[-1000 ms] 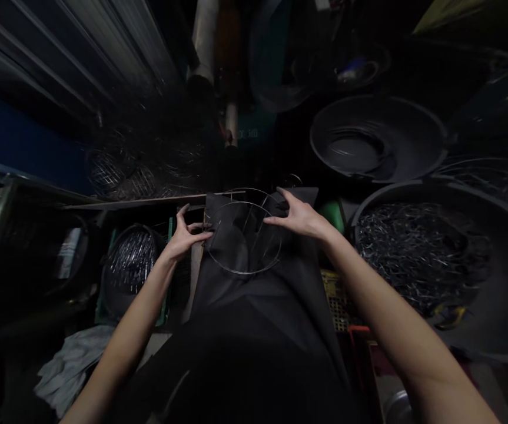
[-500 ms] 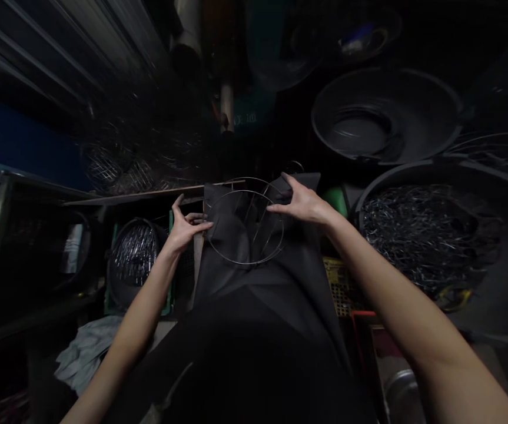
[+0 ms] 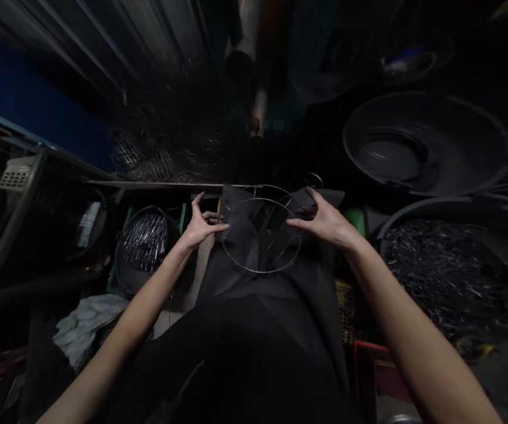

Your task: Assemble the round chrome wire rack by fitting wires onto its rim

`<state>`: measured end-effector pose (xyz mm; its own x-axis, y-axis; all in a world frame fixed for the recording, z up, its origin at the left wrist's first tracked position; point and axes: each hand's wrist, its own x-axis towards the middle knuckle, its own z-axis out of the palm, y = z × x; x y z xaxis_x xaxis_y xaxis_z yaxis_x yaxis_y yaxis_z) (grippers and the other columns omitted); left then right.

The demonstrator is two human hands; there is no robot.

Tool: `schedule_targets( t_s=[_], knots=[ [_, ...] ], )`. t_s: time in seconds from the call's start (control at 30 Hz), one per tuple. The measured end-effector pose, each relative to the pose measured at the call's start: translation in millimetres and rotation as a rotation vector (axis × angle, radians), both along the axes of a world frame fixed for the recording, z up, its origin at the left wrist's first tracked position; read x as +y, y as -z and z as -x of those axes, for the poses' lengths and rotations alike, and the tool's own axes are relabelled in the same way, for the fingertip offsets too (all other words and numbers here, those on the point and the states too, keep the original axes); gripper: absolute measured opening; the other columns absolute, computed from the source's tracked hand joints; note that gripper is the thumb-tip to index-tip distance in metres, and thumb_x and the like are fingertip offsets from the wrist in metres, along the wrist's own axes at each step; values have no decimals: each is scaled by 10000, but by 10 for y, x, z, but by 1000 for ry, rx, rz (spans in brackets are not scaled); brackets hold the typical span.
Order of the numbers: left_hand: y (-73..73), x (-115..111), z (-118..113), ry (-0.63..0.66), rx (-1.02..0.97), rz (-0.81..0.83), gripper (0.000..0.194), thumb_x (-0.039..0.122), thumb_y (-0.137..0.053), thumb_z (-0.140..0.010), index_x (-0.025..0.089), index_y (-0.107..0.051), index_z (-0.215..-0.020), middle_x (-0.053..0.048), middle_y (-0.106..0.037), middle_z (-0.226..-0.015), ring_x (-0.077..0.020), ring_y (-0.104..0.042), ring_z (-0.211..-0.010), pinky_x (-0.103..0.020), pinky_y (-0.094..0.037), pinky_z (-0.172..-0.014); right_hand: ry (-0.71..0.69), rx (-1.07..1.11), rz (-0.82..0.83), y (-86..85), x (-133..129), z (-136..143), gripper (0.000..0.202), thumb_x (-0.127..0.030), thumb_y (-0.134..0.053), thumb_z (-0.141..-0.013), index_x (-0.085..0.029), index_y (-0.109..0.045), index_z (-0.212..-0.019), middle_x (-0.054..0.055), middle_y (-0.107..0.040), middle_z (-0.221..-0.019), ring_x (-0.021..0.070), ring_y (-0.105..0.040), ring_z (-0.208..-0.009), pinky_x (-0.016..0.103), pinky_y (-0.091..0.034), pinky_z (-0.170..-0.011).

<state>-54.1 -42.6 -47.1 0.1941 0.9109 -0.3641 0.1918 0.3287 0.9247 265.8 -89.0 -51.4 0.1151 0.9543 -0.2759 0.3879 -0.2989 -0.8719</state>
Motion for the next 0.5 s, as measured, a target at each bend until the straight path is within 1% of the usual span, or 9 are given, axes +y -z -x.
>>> schedule_targets(
  t_s=[0.07,0.13,0.23,0.3,0.37,0.5],
  knots=[
    [-5,-17,0,-5,-11,8,1312,304,-913,-441,249,-80,-1452,25,-627,-794,-116,-613,-747,-301,-492,-796,13,23,12,-38,-1,27,1027,-471,-828,-524,-166,-422,-1417,142,-674,-1110,343,-624,-1042,446,-522,-915],
    [-12,-29,3,-11,-17,13,1305,303,-913,-441,251,-90,-1453,33,-618,-785,-108,-602,-734,-296,-491,-792,24,28,44,-77,5,56,1065,-467,-827,-512,-132,-400,-1428,159,-667,-1116,340,-620,-1049,411,-524,-916],
    [-21,-48,23,-24,-28,16,1288,298,-911,-446,246,-105,-1449,32,-611,-794,-105,-597,-740,-298,-490,-804,19,23,81,-133,14,97,1155,-488,-828,-491,-90,-339,-1459,176,-654,-1132,341,-611,-1068,409,-514,-937],
    [-20,-64,49,-28,-37,6,1278,298,-912,-445,247,-115,-1443,22,-613,-818,-115,-606,-767,-308,-492,-814,-2,17,64,-165,10,112,1174,-509,-829,-498,-112,-310,-1473,172,-640,-1167,341,-600,-1094,435,-498,-959],
    [-9,-78,80,-25,-36,-11,1273,307,-913,-444,252,-120,-1438,10,-619,-847,-133,-621,-804,-322,-497,-822,-41,4,36,-190,-5,110,1172,-527,-832,-521,-163,-279,-1488,158,-633,-1182,339,-602,-1096,470,-489,-962],
    [30,-88,131,-16,-45,-40,1279,318,-913,-448,259,-105,-1438,-8,-634,-884,-169,-645,-864,-355,-508,-836,-108,-62,27,-219,-45,71,1205,-557,-826,-555,-220,-189,-1519,120,-667,-1092,330,-625,-1054,499,-487,-949]
  ],
)
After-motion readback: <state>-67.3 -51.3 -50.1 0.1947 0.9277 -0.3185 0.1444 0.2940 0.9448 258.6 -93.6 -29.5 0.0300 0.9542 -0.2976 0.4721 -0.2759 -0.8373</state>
